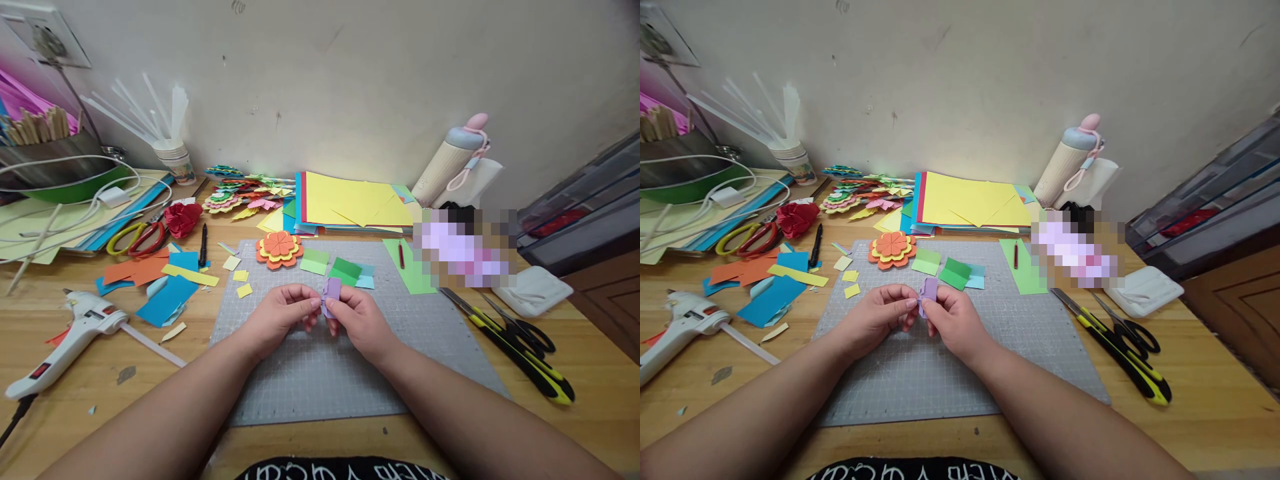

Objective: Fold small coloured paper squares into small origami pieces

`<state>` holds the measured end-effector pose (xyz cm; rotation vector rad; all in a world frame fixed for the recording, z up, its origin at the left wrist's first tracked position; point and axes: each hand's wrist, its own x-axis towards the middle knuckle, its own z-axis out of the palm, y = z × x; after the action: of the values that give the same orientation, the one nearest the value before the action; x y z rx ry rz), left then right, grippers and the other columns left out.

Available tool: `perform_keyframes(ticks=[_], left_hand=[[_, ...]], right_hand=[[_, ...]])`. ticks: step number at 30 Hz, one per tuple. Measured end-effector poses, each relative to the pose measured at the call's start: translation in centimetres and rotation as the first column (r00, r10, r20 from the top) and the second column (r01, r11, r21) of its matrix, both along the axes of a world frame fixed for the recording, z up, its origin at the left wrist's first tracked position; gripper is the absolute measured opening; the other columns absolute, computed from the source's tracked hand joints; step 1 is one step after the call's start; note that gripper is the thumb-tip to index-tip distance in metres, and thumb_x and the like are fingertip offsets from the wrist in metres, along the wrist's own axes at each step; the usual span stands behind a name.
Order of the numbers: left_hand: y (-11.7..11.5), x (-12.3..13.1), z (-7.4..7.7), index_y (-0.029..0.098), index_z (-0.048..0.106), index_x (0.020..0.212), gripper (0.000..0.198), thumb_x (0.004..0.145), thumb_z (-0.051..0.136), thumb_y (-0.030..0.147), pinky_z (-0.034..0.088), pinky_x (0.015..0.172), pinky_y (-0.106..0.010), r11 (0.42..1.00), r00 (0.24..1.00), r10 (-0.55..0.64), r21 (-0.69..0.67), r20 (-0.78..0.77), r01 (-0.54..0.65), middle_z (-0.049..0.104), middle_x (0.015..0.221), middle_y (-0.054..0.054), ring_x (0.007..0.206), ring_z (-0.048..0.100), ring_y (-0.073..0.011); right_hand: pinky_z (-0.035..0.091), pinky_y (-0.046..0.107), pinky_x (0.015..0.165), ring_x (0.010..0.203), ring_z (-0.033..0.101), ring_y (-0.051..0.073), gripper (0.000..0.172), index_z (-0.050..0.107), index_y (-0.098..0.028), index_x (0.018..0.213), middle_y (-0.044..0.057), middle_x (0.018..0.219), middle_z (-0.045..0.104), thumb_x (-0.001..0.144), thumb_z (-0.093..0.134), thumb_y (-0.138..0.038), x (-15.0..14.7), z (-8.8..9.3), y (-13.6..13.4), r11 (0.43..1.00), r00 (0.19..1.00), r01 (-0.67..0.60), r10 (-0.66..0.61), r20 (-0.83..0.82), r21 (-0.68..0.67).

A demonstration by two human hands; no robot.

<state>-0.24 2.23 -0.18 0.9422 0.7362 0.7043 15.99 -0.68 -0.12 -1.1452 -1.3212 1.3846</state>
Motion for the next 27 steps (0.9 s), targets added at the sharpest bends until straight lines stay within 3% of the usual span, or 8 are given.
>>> perform_keyframes(ticks=[27], left_hand=[[0.03, -0.04, -0.03, 0.013, 0.062, 0.070, 0.024, 0.071, 0.075, 0.033, 0.038, 0.053, -0.021, 0.998, 0.996, 0.021, 0.059, -0.086, -0.016, 0.058, 0.057, 0.002, 0.052, 0.049, -0.0072]], right_hand=[[0.036, 0.024, 0.047, 0.047, 0.044, 0.010, 0.019, 0.052, -0.020, 0.063, -0.004, 0.053, 0.049, 0.079, 0.051, -0.030, -0.07, 0.45, -0.20, 0.998, 0.997, -0.023, 0.018, 0.081, 0.062]])
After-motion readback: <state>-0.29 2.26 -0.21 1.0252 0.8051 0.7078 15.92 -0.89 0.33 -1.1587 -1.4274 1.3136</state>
